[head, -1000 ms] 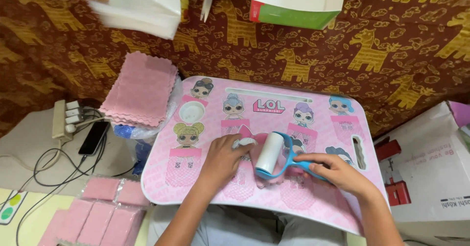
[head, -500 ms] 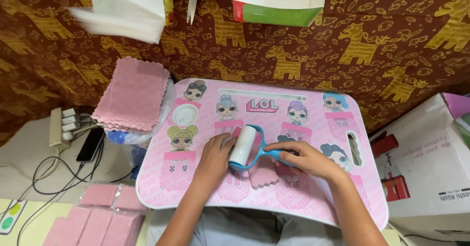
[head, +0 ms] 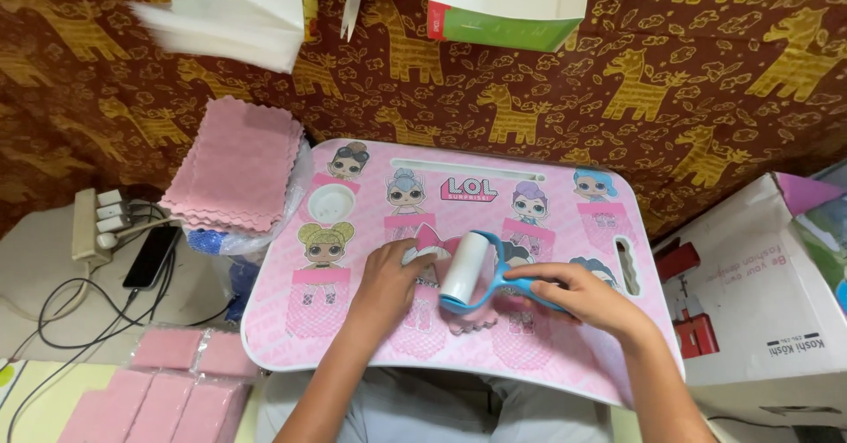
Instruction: The person cleans pieces of fabric using a lint roller and places them into small plastic bags.
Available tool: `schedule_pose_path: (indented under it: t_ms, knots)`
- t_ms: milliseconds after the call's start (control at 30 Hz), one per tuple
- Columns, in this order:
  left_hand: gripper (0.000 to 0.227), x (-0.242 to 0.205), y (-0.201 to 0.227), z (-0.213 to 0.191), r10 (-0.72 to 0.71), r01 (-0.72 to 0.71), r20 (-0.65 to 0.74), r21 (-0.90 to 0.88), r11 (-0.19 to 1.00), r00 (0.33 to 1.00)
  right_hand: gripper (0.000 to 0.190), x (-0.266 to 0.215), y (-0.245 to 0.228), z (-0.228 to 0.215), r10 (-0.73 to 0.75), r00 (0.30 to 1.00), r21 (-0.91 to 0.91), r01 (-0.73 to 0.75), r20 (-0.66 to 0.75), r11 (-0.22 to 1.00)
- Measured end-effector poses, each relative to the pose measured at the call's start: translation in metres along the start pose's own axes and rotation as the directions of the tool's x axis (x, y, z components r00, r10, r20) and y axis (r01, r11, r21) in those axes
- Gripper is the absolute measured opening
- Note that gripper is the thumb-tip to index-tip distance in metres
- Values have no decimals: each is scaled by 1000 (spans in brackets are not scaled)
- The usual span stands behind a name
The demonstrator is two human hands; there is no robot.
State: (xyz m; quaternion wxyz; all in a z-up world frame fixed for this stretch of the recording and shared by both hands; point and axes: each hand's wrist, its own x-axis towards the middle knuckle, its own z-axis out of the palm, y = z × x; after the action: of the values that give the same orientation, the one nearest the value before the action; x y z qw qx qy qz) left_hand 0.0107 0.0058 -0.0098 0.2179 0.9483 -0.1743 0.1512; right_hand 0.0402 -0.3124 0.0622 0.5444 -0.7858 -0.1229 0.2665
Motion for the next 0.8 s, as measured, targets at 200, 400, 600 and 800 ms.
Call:
schedule_pose_path:
  t_ms: [200,400,600,800]
  knots:
    - [44,-3,-7,10,-148,151,-40,74,986,988,43,16,-23,46,-43,998,-2,43,-49,999]
    - [45,-2,12,-6,16,-15,-160,6,1000,987,44,-51,-15,76,127,938,-11,-138,-322,990]
    - [38,-1,11,-4,17,-16,-152,8,1000,988,49,-110,89,100,258,866,401,-74,-429,913]
    - [43,-1,12,-6,27,-18,-165,57,998,986,55,-83,46,133,195,857,308,-45,-476,950]
